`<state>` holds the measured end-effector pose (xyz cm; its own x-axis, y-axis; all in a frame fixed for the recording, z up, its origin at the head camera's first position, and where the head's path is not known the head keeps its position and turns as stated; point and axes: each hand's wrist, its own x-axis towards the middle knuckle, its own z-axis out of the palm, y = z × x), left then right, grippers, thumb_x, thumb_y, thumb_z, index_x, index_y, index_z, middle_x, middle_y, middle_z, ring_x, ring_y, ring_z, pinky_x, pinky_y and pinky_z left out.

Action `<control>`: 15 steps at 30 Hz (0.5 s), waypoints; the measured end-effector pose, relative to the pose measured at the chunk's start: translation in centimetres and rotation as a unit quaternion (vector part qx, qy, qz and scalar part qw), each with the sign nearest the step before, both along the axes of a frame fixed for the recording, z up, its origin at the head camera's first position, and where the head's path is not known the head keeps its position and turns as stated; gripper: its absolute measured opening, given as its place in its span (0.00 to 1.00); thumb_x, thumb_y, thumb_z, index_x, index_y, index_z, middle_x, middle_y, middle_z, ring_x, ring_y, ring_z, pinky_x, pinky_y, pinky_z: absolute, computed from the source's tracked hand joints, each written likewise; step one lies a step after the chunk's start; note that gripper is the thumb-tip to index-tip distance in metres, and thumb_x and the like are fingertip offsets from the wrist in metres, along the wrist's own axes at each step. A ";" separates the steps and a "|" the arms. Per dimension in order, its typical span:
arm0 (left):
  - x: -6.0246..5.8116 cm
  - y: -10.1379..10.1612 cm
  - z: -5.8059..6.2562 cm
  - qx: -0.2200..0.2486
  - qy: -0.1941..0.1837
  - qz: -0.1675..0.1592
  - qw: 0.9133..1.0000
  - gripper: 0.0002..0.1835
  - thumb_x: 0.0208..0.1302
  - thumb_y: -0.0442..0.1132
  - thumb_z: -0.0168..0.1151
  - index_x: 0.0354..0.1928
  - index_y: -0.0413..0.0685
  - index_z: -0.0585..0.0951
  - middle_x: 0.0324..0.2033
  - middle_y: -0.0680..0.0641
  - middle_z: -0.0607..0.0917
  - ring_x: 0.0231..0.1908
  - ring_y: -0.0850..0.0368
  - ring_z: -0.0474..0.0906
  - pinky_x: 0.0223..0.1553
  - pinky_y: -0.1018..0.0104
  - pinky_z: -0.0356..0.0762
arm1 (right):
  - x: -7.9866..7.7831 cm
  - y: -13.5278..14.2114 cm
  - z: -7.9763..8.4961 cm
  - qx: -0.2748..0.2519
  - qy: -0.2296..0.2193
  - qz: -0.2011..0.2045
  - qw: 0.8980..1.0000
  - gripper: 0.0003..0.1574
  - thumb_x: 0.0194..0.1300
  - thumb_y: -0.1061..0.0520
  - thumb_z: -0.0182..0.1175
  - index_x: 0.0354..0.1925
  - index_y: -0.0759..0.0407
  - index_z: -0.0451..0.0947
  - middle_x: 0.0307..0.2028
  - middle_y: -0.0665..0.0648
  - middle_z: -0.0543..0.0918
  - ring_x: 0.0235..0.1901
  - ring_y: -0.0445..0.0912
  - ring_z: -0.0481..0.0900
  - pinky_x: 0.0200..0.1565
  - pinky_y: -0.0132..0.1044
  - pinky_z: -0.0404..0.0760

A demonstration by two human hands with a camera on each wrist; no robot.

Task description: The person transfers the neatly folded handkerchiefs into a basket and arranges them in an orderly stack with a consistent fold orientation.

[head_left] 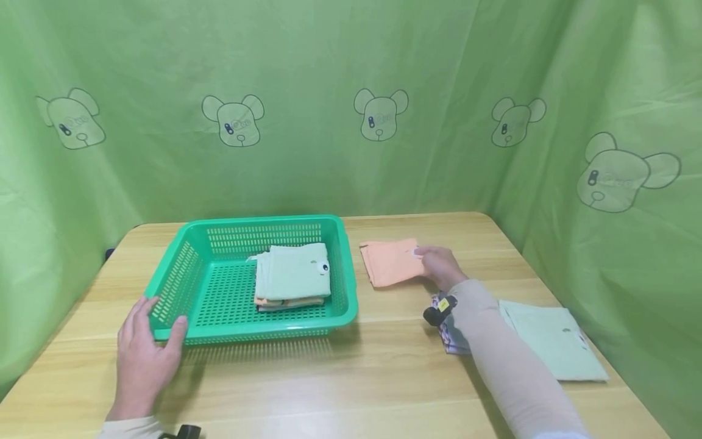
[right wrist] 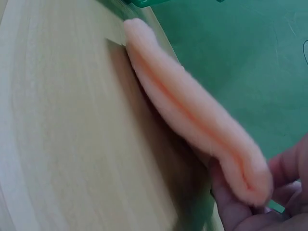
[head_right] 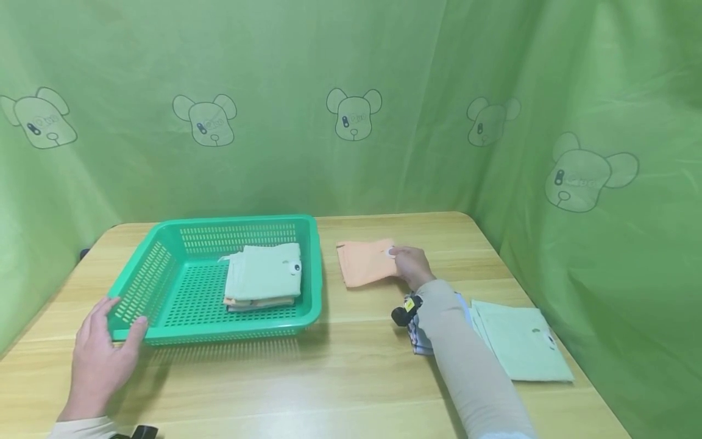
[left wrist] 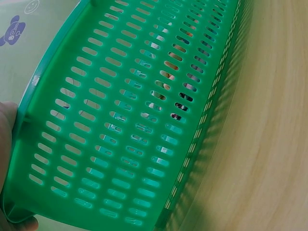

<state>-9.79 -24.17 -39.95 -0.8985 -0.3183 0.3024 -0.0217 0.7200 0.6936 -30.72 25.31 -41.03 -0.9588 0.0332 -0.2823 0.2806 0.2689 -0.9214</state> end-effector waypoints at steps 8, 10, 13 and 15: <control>0.0 0.0 0.0 -0.001 -0.004 0.000 1.000 0.37 0.70 0.50 0.54 0.71 0.36 0.56 0.72 0.32 0.52 0.70 0.31 0.46 0.63 0.27 0.44 | 0.4 -0.2 0.5 -0.049 0.016 0.014 0.999 0.30 0.70 0.63 0.51 0.68 0.70 0.60 0.63 0.69 0.68 0.43 0.44 0.77 0.50 0.33 0.80; 0.0 0.0 0.0 -0.001 -0.004 0.000 1.000 0.37 0.70 0.50 0.54 0.71 0.36 0.56 0.72 0.32 0.52 0.70 0.31 0.46 0.63 0.27 0.44 | 0.4 -0.3 0.6 -0.050 0.023 0.005 0.998 0.30 0.70 0.63 0.51 0.67 0.70 0.61 0.62 0.69 0.68 0.41 0.43 0.78 0.50 0.33 0.80; 0.0 0.0 0.0 -0.001 -0.004 -0.001 1.000 0.37 0.70 0.50 0.54 0.71 0.36 0.56 0.72 0.31 0.52 0.70 0.31 0.46 0.63 0.26 0.44 | 0.4 -0.4 0.7 -0.051 0.026 -0.001 0.998 0.30 0.70 0.63 0.52 0.67 0.69 0.62 0.61 0.68 0.69 0.40 0.42 0.78 0.49 0.32 0.80; 0.0 0.0 0.0 -0.001 -0.004 -0.001 1.000 0.36 0.70 0.50 0.54 0.71 0.36 0.56 0.72 0.31 0.52 0.70 0.31 0.46 0.63 0.26 0.44 | 0.4 -0.5 0.8 -0.047 0.026 -0.003 0.999 0.30 0.70 0.62 0.52 0.67 0.69 0.62 0.60 0.67 0.69 0.40 0.42 0.78 0.48 0.31 0.80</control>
<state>-9.74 -24.20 -39.92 -0.9013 -0.3160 0.2964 -0.0250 0.7208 0.6927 -30.34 24.78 -40.19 -0.9720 0.0152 -0.2346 0.2335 0.1784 -0.9559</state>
